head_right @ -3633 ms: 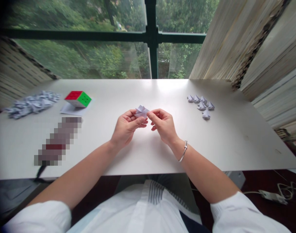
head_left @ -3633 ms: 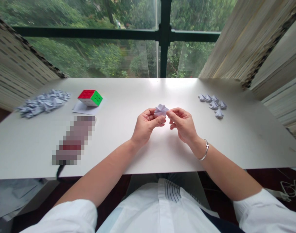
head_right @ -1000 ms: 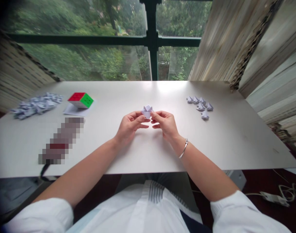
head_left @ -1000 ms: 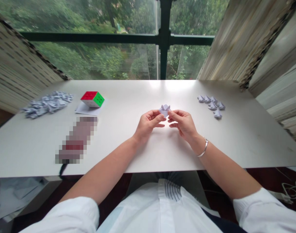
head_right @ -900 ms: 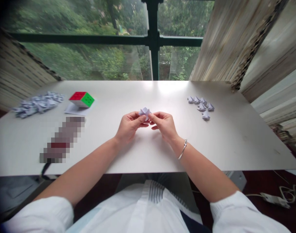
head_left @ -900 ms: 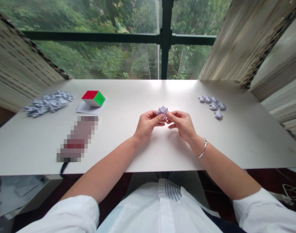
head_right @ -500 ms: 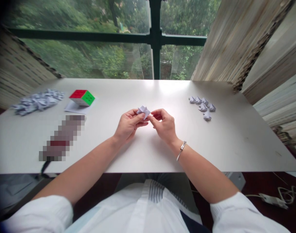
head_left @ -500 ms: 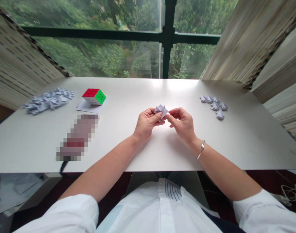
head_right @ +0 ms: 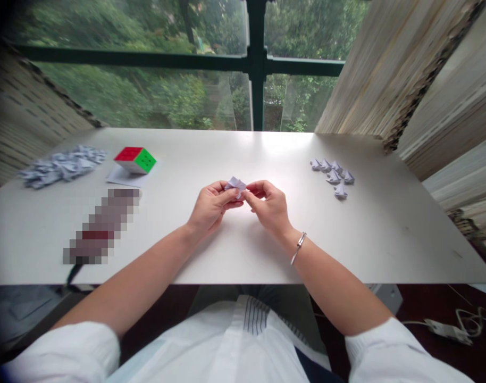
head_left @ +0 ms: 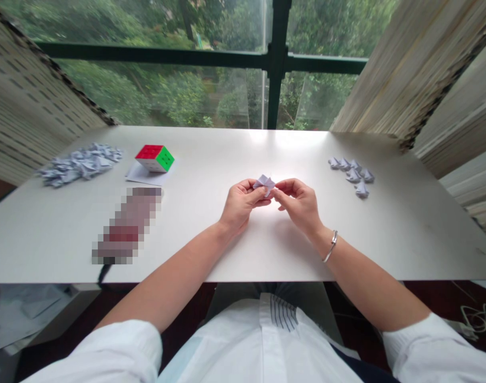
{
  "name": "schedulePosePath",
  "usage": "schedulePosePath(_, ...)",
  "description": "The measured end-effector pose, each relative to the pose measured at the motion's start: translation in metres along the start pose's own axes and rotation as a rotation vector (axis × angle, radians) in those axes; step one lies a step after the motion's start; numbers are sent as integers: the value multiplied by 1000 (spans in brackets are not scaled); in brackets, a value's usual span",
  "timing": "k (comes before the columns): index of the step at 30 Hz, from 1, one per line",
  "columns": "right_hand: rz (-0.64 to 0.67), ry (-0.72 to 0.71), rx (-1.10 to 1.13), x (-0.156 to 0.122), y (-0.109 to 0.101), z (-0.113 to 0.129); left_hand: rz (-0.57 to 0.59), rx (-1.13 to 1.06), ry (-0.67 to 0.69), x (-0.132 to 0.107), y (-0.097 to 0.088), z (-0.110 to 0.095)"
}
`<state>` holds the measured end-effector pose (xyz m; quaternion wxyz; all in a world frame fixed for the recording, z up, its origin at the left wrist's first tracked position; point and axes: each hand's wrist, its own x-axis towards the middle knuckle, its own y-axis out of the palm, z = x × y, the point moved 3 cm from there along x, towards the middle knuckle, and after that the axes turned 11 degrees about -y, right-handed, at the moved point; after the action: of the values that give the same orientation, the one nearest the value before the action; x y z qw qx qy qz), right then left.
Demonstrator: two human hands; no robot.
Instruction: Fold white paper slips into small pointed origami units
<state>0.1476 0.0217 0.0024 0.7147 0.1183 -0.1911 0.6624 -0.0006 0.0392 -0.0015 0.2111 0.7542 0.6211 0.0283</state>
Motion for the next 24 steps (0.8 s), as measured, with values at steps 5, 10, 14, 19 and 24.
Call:
schedulePosePath(5,26,12,41,1,0,2,13,0,-6,0,0,0)
schedulePosePath(10,-25,26,10,1,-2,1,-9,-5,-8,-1,-1,-1)
schedulePosePath(14,-20,28,22,1,-2,1,6,-14,4,-1,-1,-1)
schedulePosePath(19,-41,-38,-46,0,-3,1,0,-25,36,0,0,0)
schedulePosePath(24,-74,-89,-75,1,-3,1,-12,-31,73,0,1,-1)
